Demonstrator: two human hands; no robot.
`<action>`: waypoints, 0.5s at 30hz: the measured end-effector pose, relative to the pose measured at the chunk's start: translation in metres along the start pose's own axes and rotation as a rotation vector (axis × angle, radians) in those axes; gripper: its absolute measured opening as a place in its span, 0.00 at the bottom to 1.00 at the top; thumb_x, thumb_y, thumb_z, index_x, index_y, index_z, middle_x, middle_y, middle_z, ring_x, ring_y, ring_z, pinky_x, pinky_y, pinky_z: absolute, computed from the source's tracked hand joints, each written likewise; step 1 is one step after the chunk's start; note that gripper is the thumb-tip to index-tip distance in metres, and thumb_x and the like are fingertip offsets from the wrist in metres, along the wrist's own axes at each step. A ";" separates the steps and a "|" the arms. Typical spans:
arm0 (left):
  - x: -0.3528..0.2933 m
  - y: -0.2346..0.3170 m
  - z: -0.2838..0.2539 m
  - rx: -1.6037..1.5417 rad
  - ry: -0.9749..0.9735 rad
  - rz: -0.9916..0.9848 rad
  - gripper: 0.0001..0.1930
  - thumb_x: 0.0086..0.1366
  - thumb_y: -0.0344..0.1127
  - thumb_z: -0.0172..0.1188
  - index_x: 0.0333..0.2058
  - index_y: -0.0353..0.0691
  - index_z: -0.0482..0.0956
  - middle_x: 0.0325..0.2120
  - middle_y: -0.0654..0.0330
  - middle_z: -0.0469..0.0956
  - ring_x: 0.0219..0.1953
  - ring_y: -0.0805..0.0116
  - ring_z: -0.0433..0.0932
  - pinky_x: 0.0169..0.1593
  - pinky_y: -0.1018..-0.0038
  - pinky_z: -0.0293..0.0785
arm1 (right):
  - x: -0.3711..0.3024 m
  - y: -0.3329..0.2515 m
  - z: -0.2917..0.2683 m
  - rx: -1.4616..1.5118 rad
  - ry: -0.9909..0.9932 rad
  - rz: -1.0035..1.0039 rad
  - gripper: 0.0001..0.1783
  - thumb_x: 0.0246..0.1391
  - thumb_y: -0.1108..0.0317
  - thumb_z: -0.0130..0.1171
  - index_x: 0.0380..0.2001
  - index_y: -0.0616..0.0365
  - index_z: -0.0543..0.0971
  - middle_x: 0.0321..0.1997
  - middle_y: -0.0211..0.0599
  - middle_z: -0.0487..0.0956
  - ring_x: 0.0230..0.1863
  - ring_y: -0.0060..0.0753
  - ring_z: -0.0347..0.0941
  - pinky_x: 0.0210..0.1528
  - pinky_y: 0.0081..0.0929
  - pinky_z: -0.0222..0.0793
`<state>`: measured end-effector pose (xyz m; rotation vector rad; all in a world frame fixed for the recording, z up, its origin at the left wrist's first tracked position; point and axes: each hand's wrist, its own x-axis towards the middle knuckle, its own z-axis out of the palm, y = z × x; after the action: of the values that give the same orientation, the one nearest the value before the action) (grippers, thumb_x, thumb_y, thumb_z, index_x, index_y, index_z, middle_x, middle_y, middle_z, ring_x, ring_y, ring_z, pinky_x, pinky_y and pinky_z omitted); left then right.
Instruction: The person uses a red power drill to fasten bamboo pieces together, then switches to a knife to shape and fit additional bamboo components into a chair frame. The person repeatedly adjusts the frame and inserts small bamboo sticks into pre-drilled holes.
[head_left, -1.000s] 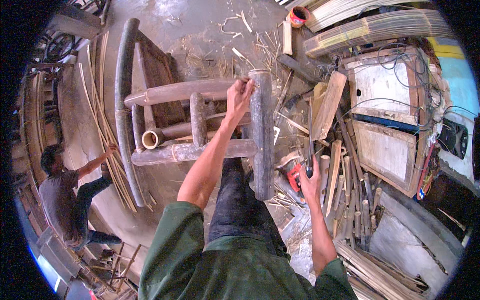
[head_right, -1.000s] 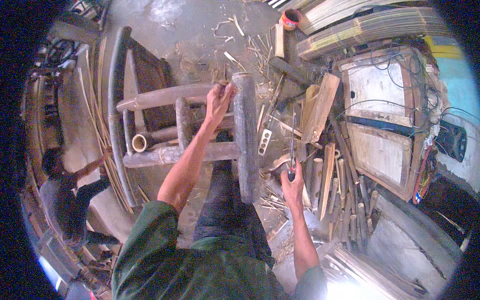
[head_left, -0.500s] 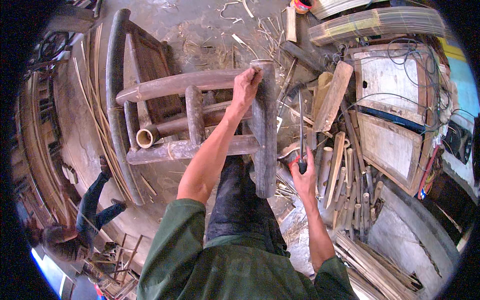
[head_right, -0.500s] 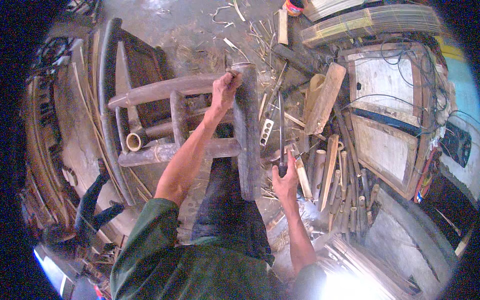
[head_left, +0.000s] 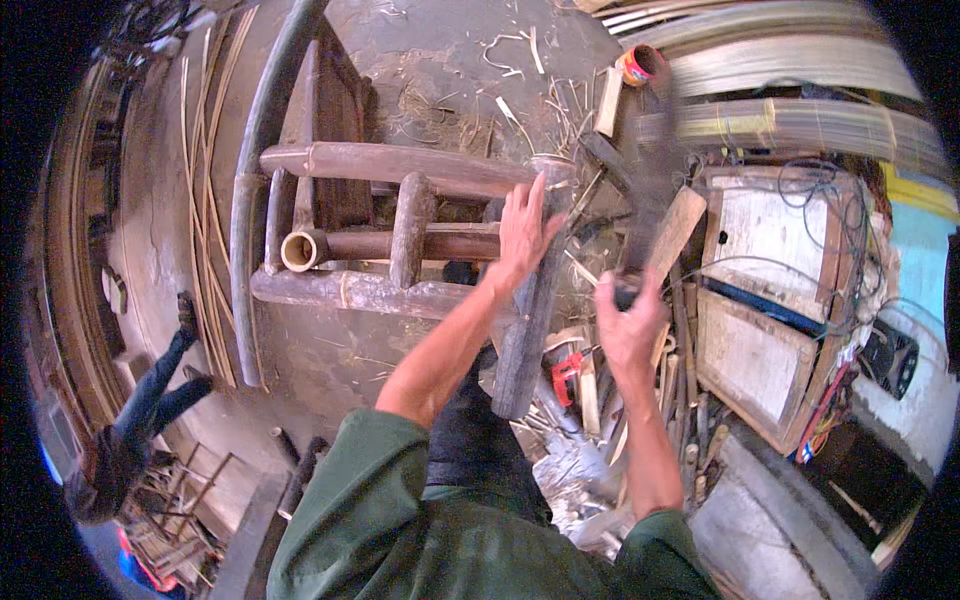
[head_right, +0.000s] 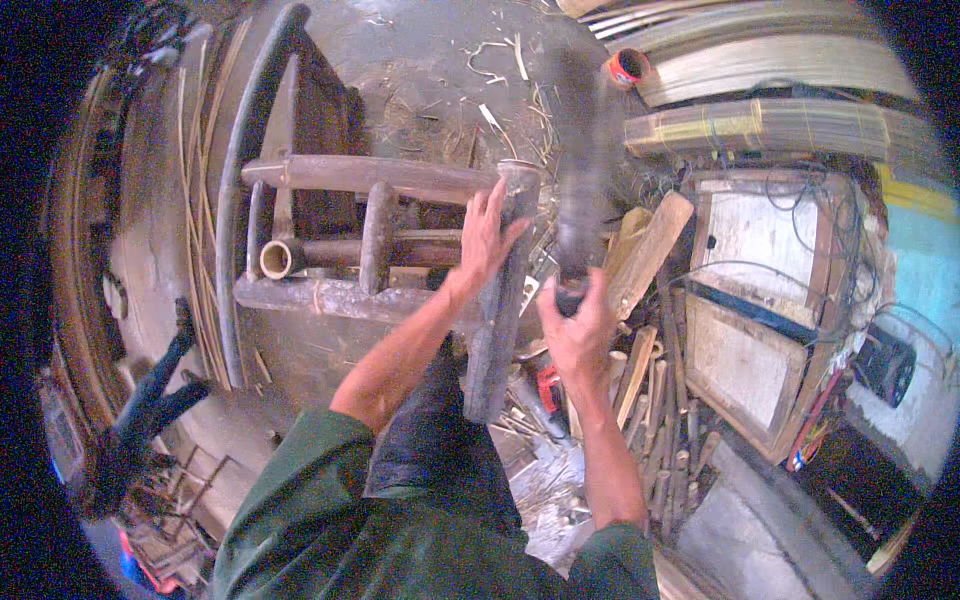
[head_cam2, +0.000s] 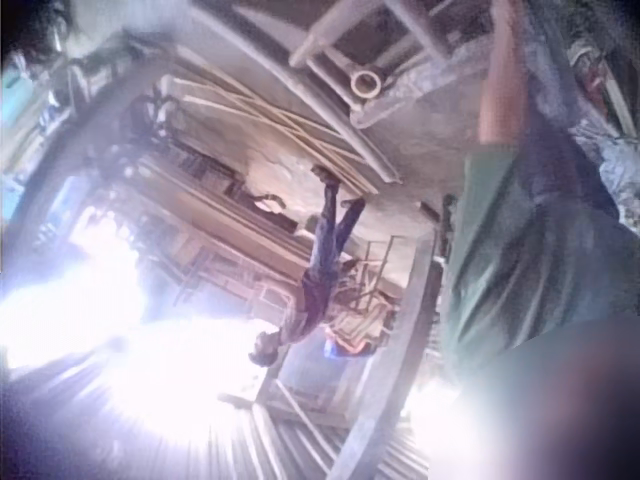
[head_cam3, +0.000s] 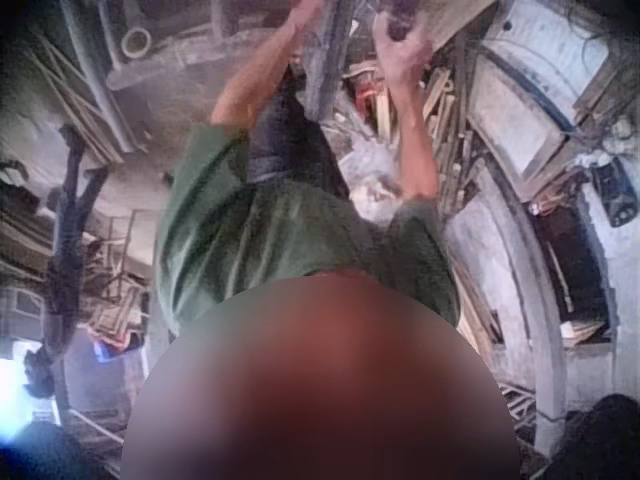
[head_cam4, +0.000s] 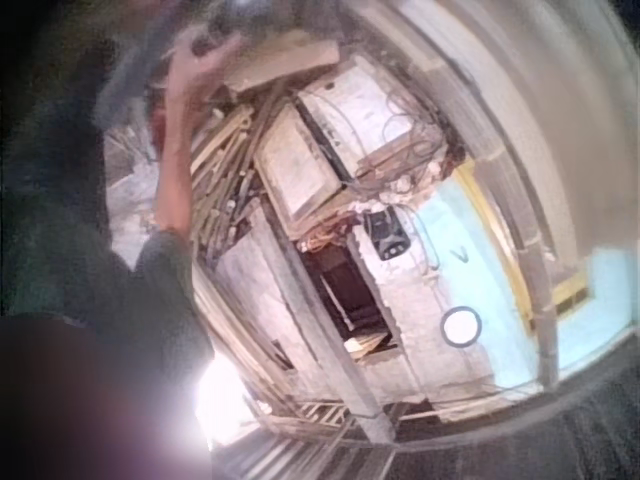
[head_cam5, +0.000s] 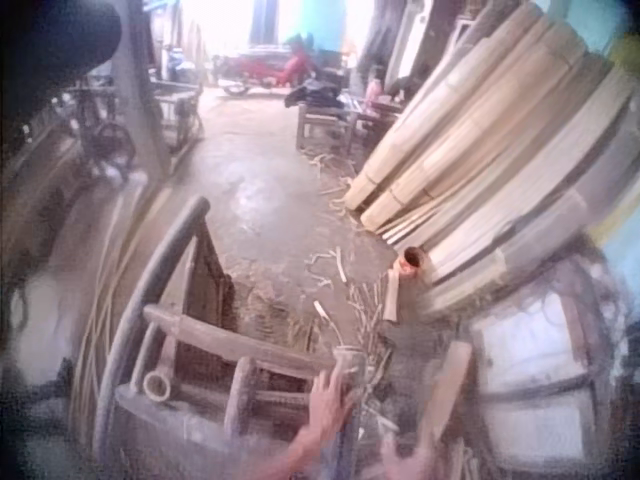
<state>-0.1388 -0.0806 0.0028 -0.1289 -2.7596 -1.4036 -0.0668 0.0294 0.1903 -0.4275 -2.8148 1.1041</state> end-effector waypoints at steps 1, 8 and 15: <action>-0.023 0.011 0.000 0.053 0.021 -0.085 0.44 0.54 0.43 0.65 0.64 0.37 0.52 0.50 0.47 0.66 0.50 0.47 0.66 0.51 0.57 0.64 | 0.004 0.002 -0.005 0.208 0.072 -0.101 0.13 0.51 0.67 0.62 0.37 0.58 0.70 0.26 0.38 0.76 0.26 0.33 0.74 0.31 0.31 0.69; -0.091 0.030 0.006 0.225 -0.157 -0.343 0.54 0.49 0.51 0.68 0.64 0.29 0.44 0.58 0.43 0.59 0.58 0.49 0.62 0.57 0.58 0.61 | -0.009 0.096 0.049 -0.266 -0.218 0.157 0.20 0.49 0.64 0.61 0.41 0.63 0.69 0.32 0.51 0.77 0.34 0.47 0.76 0.38 0.40 0.71; -0.091 0.033 0.001 0.182 -0.132 -0.367 0.54 0.49 0.51 0.67 0.65 0.32 0.43 0.57 0.44 0.61 0.57 0.48 0.63 0.58 0.58 0.61 | 0.030 -0.010 -0.018 0.429 0.270 -0.295 0.11 0.57 0.68 0.55 0.41 0.58 0.69 0.24 0.30 0.72 0.21 0.17 0.66 0.25 0.18 0.64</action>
<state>-0.0449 -0.0660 0.0219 0.3189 -3.1247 -1.2338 -0.0946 0.0432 0.2099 -0.1053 -2.2356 1.4066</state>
